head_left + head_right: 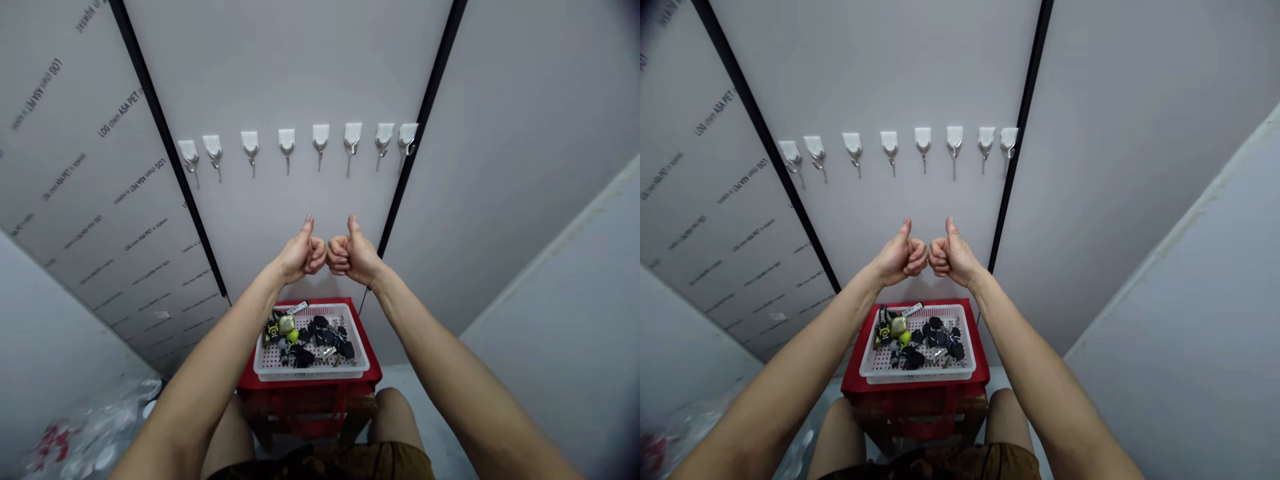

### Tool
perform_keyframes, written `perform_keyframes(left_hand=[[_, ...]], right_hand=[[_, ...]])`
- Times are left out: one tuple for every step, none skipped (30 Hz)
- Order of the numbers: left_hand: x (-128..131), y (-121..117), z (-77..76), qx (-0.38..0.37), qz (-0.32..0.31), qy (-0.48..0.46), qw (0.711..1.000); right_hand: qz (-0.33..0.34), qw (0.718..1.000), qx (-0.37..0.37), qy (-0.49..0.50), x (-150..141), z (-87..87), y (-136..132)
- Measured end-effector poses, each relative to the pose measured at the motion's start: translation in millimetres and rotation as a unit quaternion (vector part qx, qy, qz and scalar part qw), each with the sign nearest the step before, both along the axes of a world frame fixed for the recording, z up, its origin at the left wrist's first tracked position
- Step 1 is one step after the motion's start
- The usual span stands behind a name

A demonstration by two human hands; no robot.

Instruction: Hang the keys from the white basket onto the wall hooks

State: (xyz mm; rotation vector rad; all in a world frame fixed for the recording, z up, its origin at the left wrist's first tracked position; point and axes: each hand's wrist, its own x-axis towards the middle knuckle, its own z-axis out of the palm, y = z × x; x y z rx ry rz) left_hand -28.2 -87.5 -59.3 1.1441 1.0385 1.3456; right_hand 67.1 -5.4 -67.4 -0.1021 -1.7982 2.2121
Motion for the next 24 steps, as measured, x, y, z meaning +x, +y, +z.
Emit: perform_keyframes(left_hand=[[0,0,0.2,-0.001,0.002,0.003,1.000],[0,1,0.1,-0.002,0.006,0.007,1.000],[0,1,-1.0,-0.003,0.012,0.011,1.000],[0,2,-3.4,-0.006,0.023,0.014,1.000],[0,4,-7.8,-0.010,0.041,0.018,0.999],[0,5,-14.7,-0.016,0.063,0.025,0.998],[0,5,-24.2,-0.027,0.089,0.038,0.995],[1,5,-36.2,-0.039,0.116,0.061,0.991],[1,4,-50.6,-0.053,0.143,0.097,0.984],[3,2,-66.6,-0.065,0.168,0.147,0.973],[5,-1,-83.6,-0.074,0.190,0.205,0.957],[7,-5,-100.7,-0.080,0.209,0.269,0.937],[11,-10,-117.0,-0.084,0.222,0.329,0.914],[14,-15,-131.8,-0.088,0.229,0.379,0.892],[18,-20,-144.5,-0.086,0.230,0.423,0.872],[22,-24,-154.8,-0.076,0.227,0.461,0.855],[26,-28,-162.6,-0.061,0.219,0.490,0.842],[28,-31,-168.1,-0.044,0.209,0.512,0.832],[30,-33,-171.6,-0.031,0.198,0.528,0.825],[31,-34,-173.6,-0.024,0.188,0.537,0.822],[31,-34,-174.6,-0.024,0.178,0.540,0.822],[31,-34,-175.1,-0.029,0.170,0.541,0.823],[30,-34,-175.2,-0.035,0.164,0.541,0.824],[29,-34,-175.4,-0.041,0.158,0.539,0.827]], right_hand=[[-0.002,1.000,0.003,-0.002,0,0.3,0],[-0.005,1.000,0.007,-0.004,0,0.5,0],[-0.008,1.000,0.010,-0.006,0,0.2,-1],[-0.013,1.000,0.014,-0.009,0,-1.1,-1],[-0.021,1.000,0.019,-0.014,1,-4.0,-2],[-0.033,0.999,0.026,-0.022,2,-8.7,-3],[-0.050,0.997,0.040,-0.034,3,-15.7,-3],[-0.070,0.994,0.063,-0.052,5,-25.0,-3],[-0.091,0.988,0.099,-0.076,8,-36.3,-4],[-0.110,0.977,0.147,-0.106,11,-49.3,-3],[-0.126,0.960,0.207,-0.140,15,-63.4,-3],[-0.141,0.935,0.273,-0.174,19,-77.7,-3],[-0.153,0.905,0.340,-0.206,23,-91.6,-3],[-0.164,0.870,0.403,-0.233,26,-104.3,-4],[-0.174,0.834,0.459,-0.253,30,-115.5,-5],[-0.181,0.799,0.507,-0.267,32,-124.8,-6],[-0.184,0.768,0.547,-0.277,34,-132.0,-8],[-0.184,0.741,0.579,-0.286,35,-137.4,-11],[-0.181,0.718,0.604,-0.295,35,-141.1,-13],[-0.176,0.699,0.623,-0.304,34,-143.4,-15],[-0.169,0.684,0.637,-0.314,33,-144.8,-17],[-0.162,0.672,0.646,-0.324,32,-145.7,-18],[-0.154,0.662,0.653,-0.334,30,-146.2,-19],[-0.147,0.655,0.657,-0.344,29,-146.6,-19]])
